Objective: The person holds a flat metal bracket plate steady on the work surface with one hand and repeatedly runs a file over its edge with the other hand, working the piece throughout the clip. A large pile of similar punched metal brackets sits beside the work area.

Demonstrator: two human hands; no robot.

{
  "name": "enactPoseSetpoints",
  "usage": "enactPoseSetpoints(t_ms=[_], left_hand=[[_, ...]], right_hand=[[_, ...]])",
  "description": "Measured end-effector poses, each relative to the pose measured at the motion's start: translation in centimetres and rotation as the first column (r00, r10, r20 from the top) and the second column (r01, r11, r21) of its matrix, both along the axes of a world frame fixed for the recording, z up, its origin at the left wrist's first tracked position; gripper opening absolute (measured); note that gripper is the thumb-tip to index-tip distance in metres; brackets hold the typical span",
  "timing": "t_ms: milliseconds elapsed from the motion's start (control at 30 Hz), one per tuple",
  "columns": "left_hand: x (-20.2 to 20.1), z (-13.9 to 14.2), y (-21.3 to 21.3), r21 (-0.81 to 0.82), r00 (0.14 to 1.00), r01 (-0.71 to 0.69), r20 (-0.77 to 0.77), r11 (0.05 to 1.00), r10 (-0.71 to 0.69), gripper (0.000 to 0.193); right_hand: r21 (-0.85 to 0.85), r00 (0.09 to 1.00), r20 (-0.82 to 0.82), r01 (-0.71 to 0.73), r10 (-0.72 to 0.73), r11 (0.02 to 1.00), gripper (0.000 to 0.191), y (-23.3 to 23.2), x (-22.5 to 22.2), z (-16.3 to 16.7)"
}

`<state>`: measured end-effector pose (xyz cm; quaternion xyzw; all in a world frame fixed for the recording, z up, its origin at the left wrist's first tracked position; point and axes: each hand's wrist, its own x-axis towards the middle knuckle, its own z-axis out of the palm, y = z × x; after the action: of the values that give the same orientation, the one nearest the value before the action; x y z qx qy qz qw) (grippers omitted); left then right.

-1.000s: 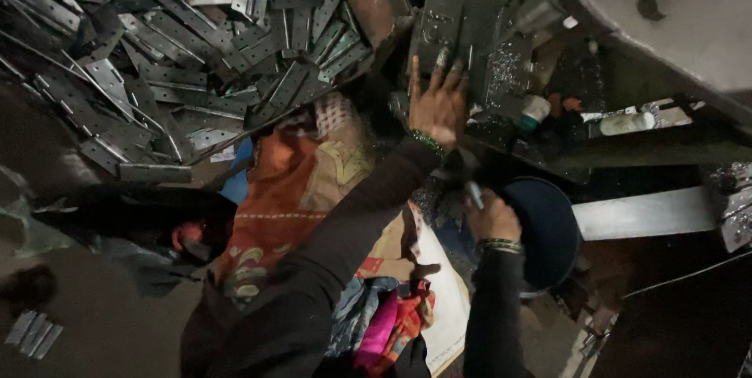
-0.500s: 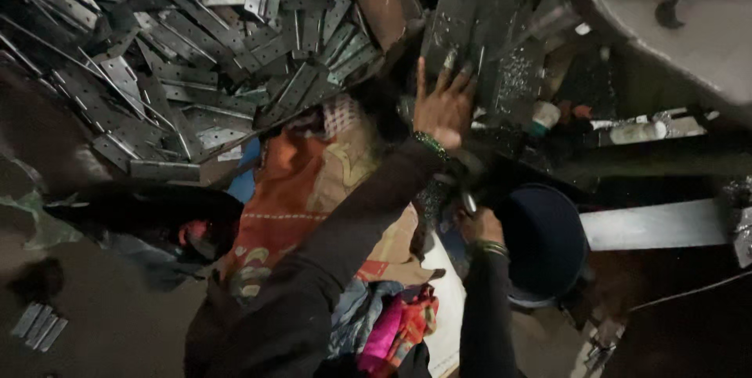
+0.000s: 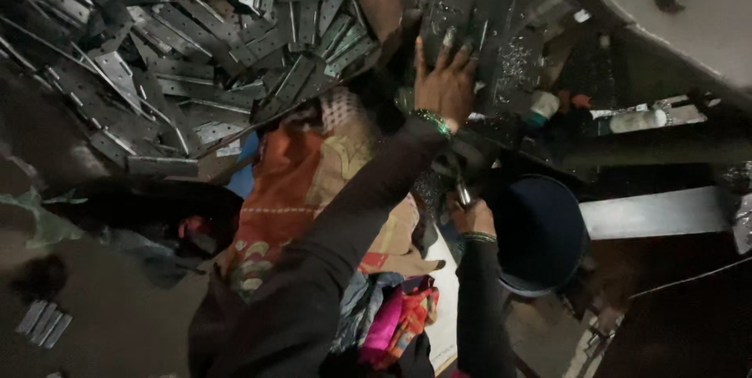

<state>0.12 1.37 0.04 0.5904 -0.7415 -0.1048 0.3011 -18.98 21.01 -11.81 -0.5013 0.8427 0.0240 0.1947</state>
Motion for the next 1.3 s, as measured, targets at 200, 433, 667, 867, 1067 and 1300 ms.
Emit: enactPoseSetpoints(t_ms=[200,433,667,867,1067,1300], left_hand=[[0.1,0.5,-2.1,-0.016,0.991,0.044,0.125,0.999,-0.042,0.043],[0.3,1.2,-2.8,0.09,0.983,0.05,0.17,0.995,-0.065,0.055],[-0.2,0.2,-4.0,0.033,0.981,0.039,0.19,0.999,-0.045,0.058],[-0.9,0.4,-5.9,0.099,0.982,0.043,0.181,0.994,-0.061,0.057],[0.0,0.4,-6.7,0.141,0.943,0.072,0.314,0.987,-0.113,0.049],[2.1,3.2,-4.5,0.208,0.929,0.157,0.302,0.965,-0.216,0.077]], right_hand=[[-0.054,0.996,-0.077,-0.044,0.04,0.998,0.041,-0.3,-0.9,7.1],[-0.054,0.983,-0.18,0.022,-0.031,0.998,0.05,0.7,0.3,-4.2],[-0.033,0.995,-0.042,-0.091,0.089,0.995,0.057,0.5,-4.5,-0.3],[-0.101,0.993,-0.094,-0.076,0.067,0.992,0.055,1.0,-2.6,-1.6],[-0.107,0.997,-0.035,-0.071,0.068,0.992,0.053,1.9,-1.4,-6.9],[-0.061,0.997,0.02,-0.072,0.074,0.995,0.049,-0.3,0.2,7.1]])
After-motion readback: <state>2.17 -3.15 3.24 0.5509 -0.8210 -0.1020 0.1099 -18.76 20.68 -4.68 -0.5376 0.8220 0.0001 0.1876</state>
